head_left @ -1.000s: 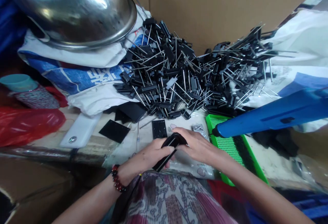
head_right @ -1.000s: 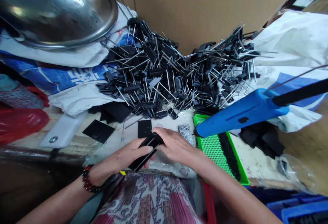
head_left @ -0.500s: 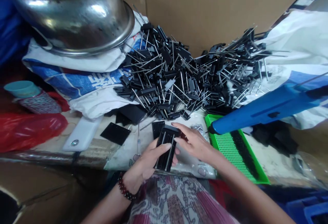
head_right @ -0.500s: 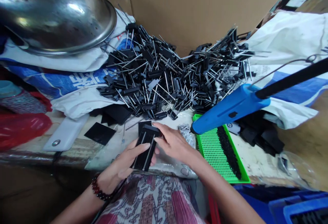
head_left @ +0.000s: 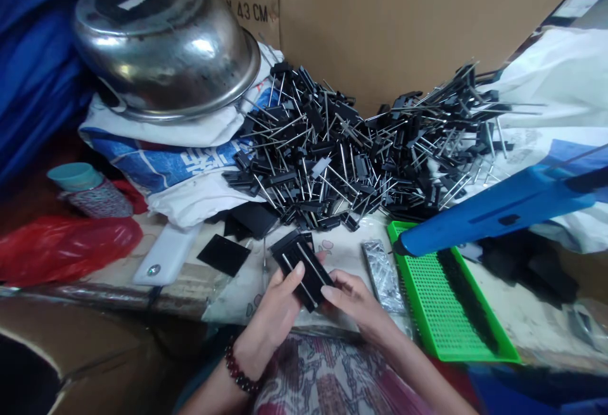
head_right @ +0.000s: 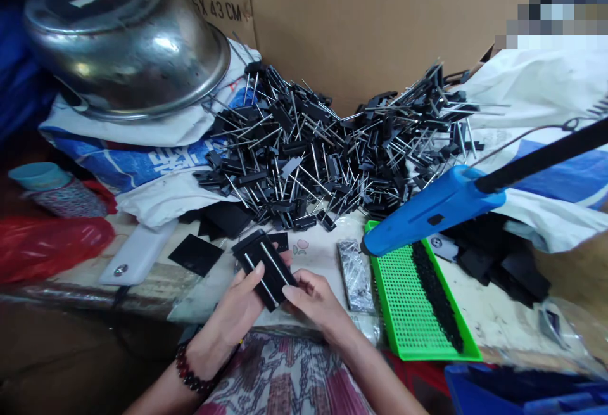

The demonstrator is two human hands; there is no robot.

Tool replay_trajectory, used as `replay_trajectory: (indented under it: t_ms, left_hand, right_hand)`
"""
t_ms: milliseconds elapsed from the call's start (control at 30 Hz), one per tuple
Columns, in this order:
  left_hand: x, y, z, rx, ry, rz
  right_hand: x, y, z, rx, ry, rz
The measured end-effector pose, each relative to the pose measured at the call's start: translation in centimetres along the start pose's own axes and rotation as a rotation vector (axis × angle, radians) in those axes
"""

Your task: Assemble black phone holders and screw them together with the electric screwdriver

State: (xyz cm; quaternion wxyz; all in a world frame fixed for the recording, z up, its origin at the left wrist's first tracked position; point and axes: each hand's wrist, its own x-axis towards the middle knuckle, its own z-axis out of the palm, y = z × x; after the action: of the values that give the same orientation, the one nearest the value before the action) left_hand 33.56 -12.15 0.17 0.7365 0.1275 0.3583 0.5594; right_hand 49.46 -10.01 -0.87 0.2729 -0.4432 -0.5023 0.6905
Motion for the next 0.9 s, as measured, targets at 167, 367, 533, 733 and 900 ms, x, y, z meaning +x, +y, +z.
replay_trajectory:
  t_ms: [167,367,533,733,900]
  left_hand:
    - [-1.8,1.3,-2.8,-0.001,-0.187,-0.159]
    - [-2.2,0.9,-3.3,0.235,-0.316,-0.401]
    - [-1.4,0.2,-2.4,0.403,-0.283,-0.385]
    - [-1.7,0.4,-2.9,0.299,-0.05,-0.287]
    - [-3.3,2.2,-2.5,0.244,0.123,-0.257]
  right_hand:
    - [0.2,-1.8,-2.1,0.012,0.144,-0.046]
    - [0.9,-4.1,-1.7,-0.333,-0.084,-0.139]
    - [2.4,-4.6,-0.7,-0.555,-0.145,-0.237]
    - [5.2,-2.9,-1.5,-0.945,0.058,-0.327]
    - [6.1,-1.6,-0.2,-1.149,0.051,-0.375]
